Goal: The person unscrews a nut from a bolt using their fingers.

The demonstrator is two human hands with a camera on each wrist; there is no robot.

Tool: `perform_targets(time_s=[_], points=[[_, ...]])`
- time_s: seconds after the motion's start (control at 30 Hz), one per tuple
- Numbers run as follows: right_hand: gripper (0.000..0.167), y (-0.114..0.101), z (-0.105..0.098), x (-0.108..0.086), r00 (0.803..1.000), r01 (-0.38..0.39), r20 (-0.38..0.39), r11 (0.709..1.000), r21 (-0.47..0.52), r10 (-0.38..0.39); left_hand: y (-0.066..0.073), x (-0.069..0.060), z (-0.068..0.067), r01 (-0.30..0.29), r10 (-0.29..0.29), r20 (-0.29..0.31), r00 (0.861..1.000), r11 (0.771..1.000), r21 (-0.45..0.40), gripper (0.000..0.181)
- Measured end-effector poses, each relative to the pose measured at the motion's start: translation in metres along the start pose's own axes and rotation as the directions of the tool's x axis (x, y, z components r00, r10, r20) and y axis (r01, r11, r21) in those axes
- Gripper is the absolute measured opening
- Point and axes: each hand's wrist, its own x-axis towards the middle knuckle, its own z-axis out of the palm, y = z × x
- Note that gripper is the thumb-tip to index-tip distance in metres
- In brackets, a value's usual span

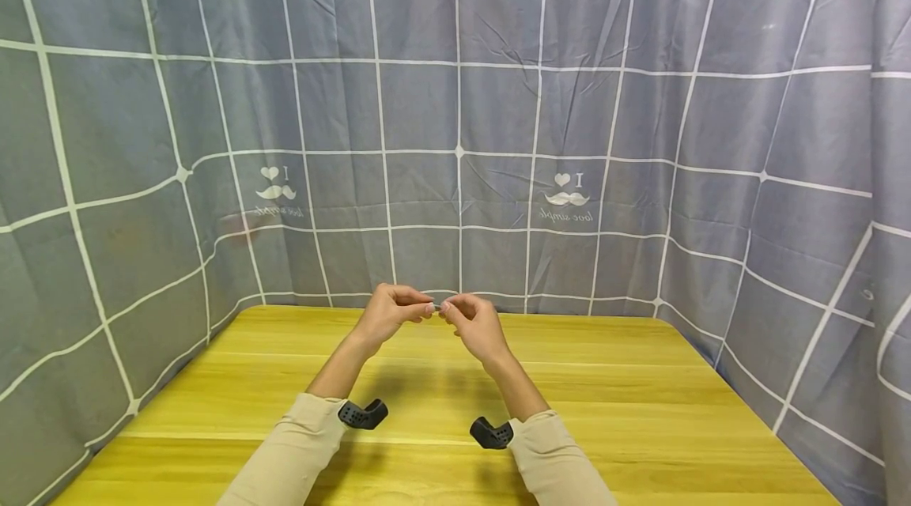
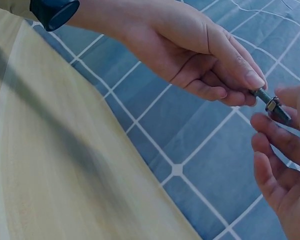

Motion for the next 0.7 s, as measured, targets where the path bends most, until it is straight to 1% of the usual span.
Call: perform_targets(time_s=[0.07, 0.13, 0.27, 0.37, 0.5, 0.6, 0.7], points=[[0.021, 0.0017, 0.0005, 0.0009, 1.0, 0.003, -0.012, 1.0, -0.011, -0.003, 0.0007, -0.0005, 0.0001, -0.004, 0.004, 0.0, 1.0, 1.0, -0.002, 0.016], [0.019, 0.0023, 0.0, 0.0013, 1.0, 0.008, -0.007, 1.0, -0.01, -0.008, 0.0005, -0.0005, 0.0, -0.004, 0.004, 0.0, 1.0, 1.0, -0.004, 0.015], [0.027, 0.0008, -0.001, 0.0008, 1.0, -0.002, 0.02, 1.0, -0.006, 0.002, 0.0006, -0.0005, -0.0004, 0.004, -0.004, -0.002, 1.0, 1.0, -0.005, 0.014], [0.027, -0.0002, -0.0012, 0.0002, 1.0, -0.017, 0.022, 1.0, -0.017, 0.017, 0.0011, -0.0005, -0.0006, 0.011, -0.011, -0.006, 1.0, 1.0, -0.003, 0.013], [0.021, 0.0002, -0.001, 0.0005, 1.0, -0.015, 0.01, 0.999, -0.028, 0.016, 0.0007, 0.0, -0.0009, 0.007, -0.007, -0.006, 1.0, 1.0, -0.008, 0.014], [0.016, 0.0008, -0.0013, 0.0016, 1.0, -0.004, 0.018, 1.0, -0.023, 0.005, 0.0, 0.0003, -0.0018, 0.012, -0.012, -0.007, 1.0, 1.0, -0.015, 0.015], [0.024, 0.0003, -0.0014, 0.0016, 1.0, -0.015, 0.022, 1.0, -0.021, 0.015, 0.0005, -0.0001, -0.0021, 0.014, -0.014, -0.006, 1.0, 1.0, -0.018, 0.015]])
